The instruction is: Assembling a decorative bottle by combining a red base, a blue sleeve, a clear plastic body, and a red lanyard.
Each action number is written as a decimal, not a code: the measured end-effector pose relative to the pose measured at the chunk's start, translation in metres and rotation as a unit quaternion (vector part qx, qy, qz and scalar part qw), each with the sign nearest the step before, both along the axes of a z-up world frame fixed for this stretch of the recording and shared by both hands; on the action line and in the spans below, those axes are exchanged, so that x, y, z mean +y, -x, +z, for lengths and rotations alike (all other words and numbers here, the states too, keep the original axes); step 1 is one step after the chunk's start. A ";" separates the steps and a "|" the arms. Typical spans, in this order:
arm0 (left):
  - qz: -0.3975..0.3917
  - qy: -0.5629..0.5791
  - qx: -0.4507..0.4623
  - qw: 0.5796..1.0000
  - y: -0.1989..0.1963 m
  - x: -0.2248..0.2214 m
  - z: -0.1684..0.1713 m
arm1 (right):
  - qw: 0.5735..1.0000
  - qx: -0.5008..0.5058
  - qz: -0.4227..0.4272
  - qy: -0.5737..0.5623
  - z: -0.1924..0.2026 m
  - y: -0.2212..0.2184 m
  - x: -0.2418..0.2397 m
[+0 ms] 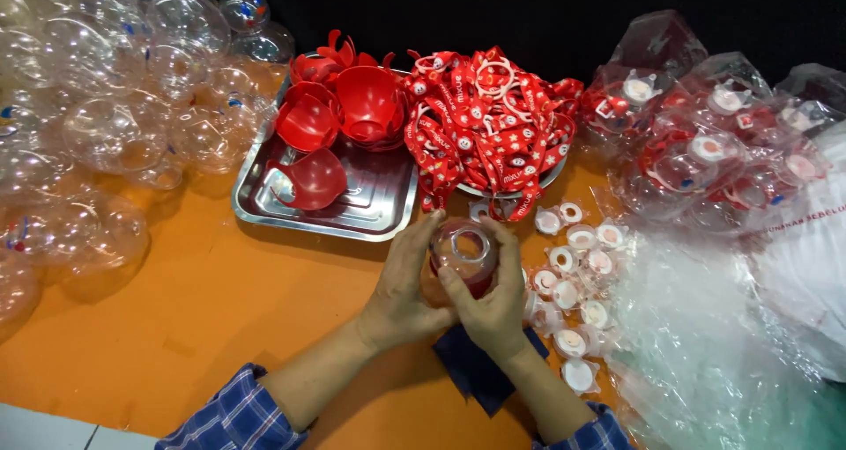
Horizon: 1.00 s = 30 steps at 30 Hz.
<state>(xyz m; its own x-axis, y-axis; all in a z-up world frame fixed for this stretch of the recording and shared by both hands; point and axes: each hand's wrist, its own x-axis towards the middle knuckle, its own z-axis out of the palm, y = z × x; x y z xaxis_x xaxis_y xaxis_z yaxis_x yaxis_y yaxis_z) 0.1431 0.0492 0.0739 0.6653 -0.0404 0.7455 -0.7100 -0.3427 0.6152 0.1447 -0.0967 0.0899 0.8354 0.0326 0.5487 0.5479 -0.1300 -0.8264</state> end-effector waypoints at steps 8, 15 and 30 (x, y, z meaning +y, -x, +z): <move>-0.060 -0.020 0.066 0.996 0.006 0.001 0.010 | 0.989 0.037 0.125 -0.065 -0.008 -0.022 -0.016; -0.064 -0.049 0.126 0.989 0.005 0.004 -0.002 | 0.999 -0.042 0.028 0.002 -0.003 -0.015 -0.011; -0.004 -0.106 0.127 0.986 0.001 0.004 -0.010 | 0.993 -0.008 0.013 0.118 -0.028 -0.003 -0.013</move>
<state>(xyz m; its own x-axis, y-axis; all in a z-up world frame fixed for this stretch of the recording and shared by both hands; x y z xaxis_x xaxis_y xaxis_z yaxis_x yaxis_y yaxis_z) 0.1421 0.0535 0.0638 0.8283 -0.1835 0.5294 -0.5459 -0.4772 0.6887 0.1478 -0.1095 0.0624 0.8234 0.1837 0.5369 0.5670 -0.3046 -0.7653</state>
